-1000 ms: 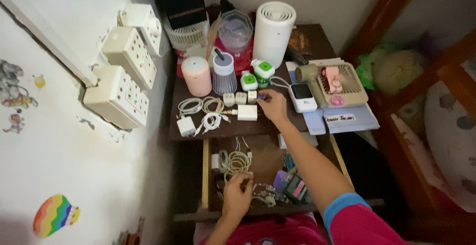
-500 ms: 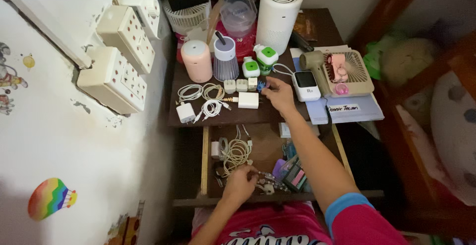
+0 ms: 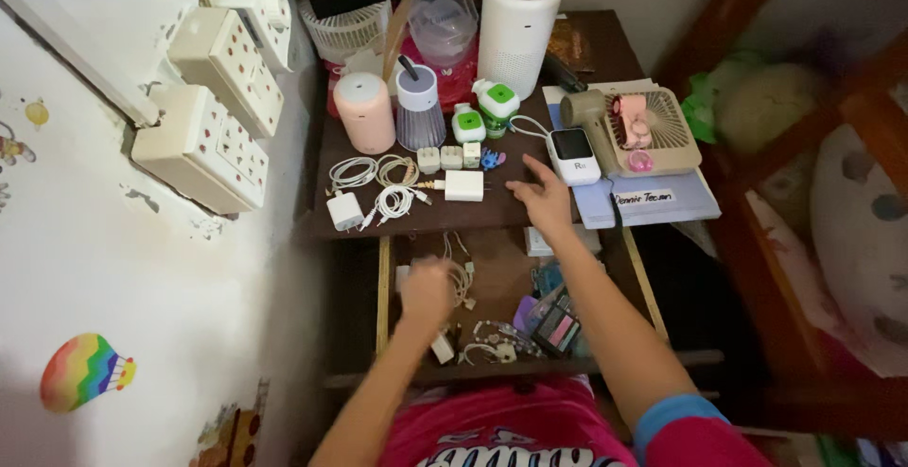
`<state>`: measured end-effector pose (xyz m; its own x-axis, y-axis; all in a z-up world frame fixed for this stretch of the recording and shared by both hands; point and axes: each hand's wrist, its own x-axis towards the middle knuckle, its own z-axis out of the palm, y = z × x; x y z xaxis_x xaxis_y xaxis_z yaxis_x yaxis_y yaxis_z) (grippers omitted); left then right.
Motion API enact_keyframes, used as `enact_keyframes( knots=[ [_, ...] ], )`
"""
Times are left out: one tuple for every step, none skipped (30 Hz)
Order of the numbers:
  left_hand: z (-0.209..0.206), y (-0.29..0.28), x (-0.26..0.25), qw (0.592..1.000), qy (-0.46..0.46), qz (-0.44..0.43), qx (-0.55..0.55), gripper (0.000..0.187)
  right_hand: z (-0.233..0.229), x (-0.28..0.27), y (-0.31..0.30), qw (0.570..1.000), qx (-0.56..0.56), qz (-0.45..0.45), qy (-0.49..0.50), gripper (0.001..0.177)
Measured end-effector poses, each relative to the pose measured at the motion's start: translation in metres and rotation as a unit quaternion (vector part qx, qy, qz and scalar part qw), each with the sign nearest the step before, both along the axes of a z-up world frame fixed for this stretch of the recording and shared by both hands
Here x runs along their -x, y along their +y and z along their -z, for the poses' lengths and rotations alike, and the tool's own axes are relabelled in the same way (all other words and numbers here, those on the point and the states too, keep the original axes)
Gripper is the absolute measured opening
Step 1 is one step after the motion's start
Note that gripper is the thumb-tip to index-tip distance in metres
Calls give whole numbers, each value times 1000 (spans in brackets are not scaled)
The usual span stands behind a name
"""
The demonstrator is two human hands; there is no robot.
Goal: The person organizes small electronic accessories in a drawer. They pick up a pink circular device and place it on the desk, then coil a white USB cable and place it in the drawer. They continue to pick up and place various chargers and cables on the desk and in the drawer.
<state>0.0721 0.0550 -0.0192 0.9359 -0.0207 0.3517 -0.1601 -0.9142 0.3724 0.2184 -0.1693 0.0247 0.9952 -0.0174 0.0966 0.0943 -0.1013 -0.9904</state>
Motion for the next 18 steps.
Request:
enact_keyframes(
  knots=[
    [3, 9, -9, 994, 75, -4, -84, 21, 3, 4, -4, 1000, -6, -5, 0, 58],
    [4, 18, -19, 974, 150, -8, -167, 17, 7, 11, -9, 1000, -11, -9, 2, 57],
    [6, 25, -23, 963, 171, 3, -208, 18, 12, 17, -14, 1000, -17, -14, 3, 56],
    [7, 33, -27, 950, 190, 12, -248, 20, 15, 22, -19, 1000, -22, -15, 9, 56],
    [10, 35, -28, 934, 209, 22, -288, 21, 17, 27, -23, 999, -28, -17, 15, 56],
    [15, 34, -29, 927, 201, 30, -316, 22, 17, 30, -26, 999, -34, -20, 20, 56],
    [20, 32, -31, 918, 193, 37, -344, 22, 16, 36, -30, 998, -48, -20, 23, 53],
    [25, 31, -31, 909, 186, 45, -371, 23, 14, 43, -34, 997, -63, -20, 27, 50],
    [29, 32, -32, 906, 195, 45, -373, 22, 12, 50, -37, 996, -78, -20, 32, 47],
    [33, 32, -34, 904, 203, 46, -374, 21, 10, 57, -38, 996, -81, -23, 32, 44],
    [34, 32, -34, 902, 211, 48, -375, 21, 7, 63, -38, 996, -84, -26, 33, 40],
    [34, 33, -34, 901, 205, 53, -379, 21, 4, 66, -39, 995, -86, -29, 32, 37],
    [32, 36, -32, 900, 199, 58, -384, 21, 1, 68, -40, 996, -80, -29, 34, 35],
    [29, 37, -30, 899, 193, 63, -388, 21, -1, 70, -40, 996, -74, -29, 36, 33],
    [26, 37, -27, 899, 187, 70, -390, 21, -2, 71, -40, 997, -68, -29, 39, 31],
    [23, 39, -23, 898, 181, 76, -393, 21, -2, 71, -38, 997, -56, -24, 38, 32],
    [20, 41, -22, 898, 175, 82, -396, 20, -1, 70, -37, 998, -44, -19, 37, 32],
    [18, 42, -21, 902, 158, 84, -393, 21, 0, 70, -37, 999, -32, -13, 36, 32]
  ],
)
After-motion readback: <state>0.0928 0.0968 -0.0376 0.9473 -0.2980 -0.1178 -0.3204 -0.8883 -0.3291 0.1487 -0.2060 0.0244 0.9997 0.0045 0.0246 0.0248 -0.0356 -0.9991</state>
